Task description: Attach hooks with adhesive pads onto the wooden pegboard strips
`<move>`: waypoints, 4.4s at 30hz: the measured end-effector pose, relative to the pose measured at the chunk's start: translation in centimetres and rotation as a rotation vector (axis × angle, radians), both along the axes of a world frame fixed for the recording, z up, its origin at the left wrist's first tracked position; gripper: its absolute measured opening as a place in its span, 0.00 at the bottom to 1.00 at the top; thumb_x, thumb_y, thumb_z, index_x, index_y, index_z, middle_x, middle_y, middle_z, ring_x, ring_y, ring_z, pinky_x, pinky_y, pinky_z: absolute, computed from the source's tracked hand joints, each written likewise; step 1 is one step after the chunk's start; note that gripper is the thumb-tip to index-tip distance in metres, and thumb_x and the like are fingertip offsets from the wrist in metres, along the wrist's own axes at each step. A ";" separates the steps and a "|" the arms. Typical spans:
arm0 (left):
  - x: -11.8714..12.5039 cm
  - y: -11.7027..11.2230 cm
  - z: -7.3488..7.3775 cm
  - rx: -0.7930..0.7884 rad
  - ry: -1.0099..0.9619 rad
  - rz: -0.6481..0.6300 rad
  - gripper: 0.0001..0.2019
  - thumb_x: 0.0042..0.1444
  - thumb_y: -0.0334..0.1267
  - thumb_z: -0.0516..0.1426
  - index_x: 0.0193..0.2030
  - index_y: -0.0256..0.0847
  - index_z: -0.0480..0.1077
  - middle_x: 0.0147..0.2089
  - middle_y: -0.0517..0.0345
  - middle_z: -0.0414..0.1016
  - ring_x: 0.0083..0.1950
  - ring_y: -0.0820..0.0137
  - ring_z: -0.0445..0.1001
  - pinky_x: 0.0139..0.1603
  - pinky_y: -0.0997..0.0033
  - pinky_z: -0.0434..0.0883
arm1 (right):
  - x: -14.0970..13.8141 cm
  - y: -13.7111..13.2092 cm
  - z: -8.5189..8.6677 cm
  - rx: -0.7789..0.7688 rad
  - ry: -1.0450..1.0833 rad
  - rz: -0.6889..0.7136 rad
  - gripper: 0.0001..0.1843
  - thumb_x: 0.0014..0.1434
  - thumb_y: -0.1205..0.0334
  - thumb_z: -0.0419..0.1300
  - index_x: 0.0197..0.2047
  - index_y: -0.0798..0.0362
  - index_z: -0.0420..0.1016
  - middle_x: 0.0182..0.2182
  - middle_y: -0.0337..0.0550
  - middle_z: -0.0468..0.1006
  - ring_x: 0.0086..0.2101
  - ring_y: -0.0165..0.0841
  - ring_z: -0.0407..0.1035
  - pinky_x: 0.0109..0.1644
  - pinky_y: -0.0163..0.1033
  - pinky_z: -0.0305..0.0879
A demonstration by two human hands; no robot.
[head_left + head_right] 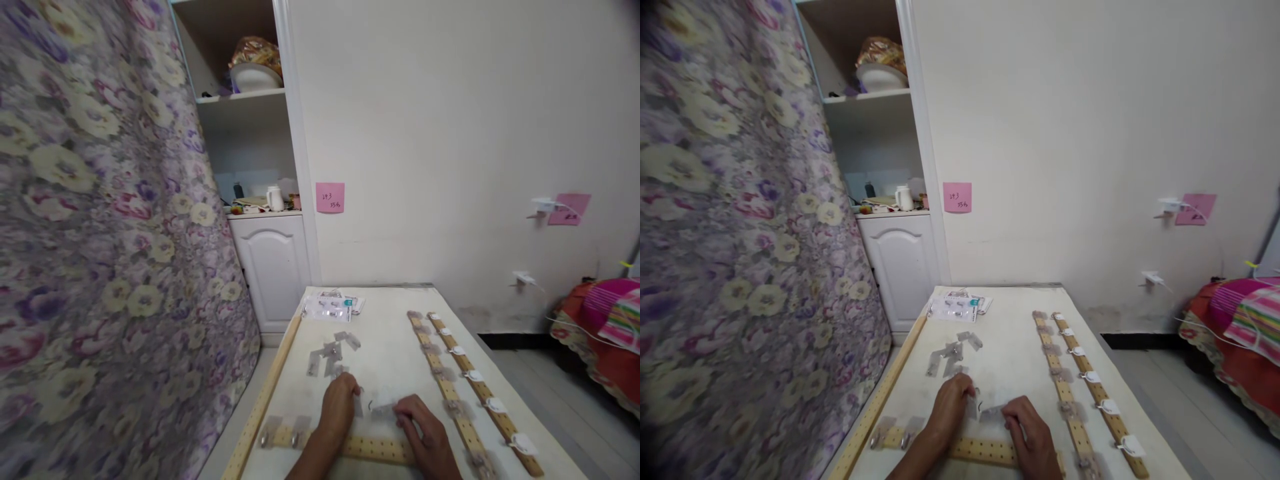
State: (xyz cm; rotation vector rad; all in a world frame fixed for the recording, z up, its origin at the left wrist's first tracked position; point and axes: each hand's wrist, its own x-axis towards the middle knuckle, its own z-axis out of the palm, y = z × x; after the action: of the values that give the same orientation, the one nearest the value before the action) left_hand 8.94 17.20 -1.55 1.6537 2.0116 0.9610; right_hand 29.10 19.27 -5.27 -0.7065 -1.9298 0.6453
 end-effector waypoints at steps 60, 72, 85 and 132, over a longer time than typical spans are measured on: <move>6.4 -9.9 -5.1 -0.161 -1.432 0.175 0.23 0.38 0.56 0.63 0.27 0.41 0.60 0.23 0.62 0.73 0.21 0.73 0.71 0.24 0.75 0.61 | -2.4 -1.0 -1.0 -0.562 -0.177 0.144 0.11 0.52 0.56 0.52 0.26 0.53 0.69 0.20 0.35 0.69 0.26 0.31 0.64 0.31 0.34 0.59; 6.6 -8.6 -6.0 -0.203 -1.420 0.250 0.22 0.34 0.54 0.64 0.23 0.40 0.61 0.18 0.60 0.71 0.17 0.73 0.68 0.21 0.74 0.60 | -4.7 0.0 -0.3 -0.425 -0.293 0.116 0.10 0.48 0.64 0.52 0.30 0.53 0.75 0.25 0.38 0.74 0.29 0.32 0.67 0.34 0.34 0.62; 6.4 -8.4 -4.9 -0.197 -1.446 0.361 0.14 0.42 0.46 0.60 0.24 0.37 0.65 0.18 0.57 0.71 0.17 0.72 0.69 0.19 0.75 0.59 | -6.1 0.0 -0.9 -0.408 -0.286 0.105 0.11 0.47 0.66 0.51 0.30 0.53 0.74 0.26 0.40 0.74 0.30 0.33 0.68 0.36 0.35 0.63; 6.9 -8.0 -5.5 -0.185 -1.334 0.436 0.15 0.41 0.50 0.57 0.25 0.38 0.65 0.17 0.58 0.70 0.16 0.73 0.67 0.18 0.75 0.55 | -5.4 0.9 -2.7 -0.529 -0.433 0.092 0.16 0.39 0.66 0.58 0.36 0.52 0.73 0.29 0.37 0.73 0.29 0.32 0.67 0.34 0.34 0.60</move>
State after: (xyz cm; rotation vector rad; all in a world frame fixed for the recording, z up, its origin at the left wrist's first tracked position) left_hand 15.80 9.18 -7.00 0.1845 1.3601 1.4013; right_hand 23.72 20.19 -7.92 -1.1658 -2.2118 1.1590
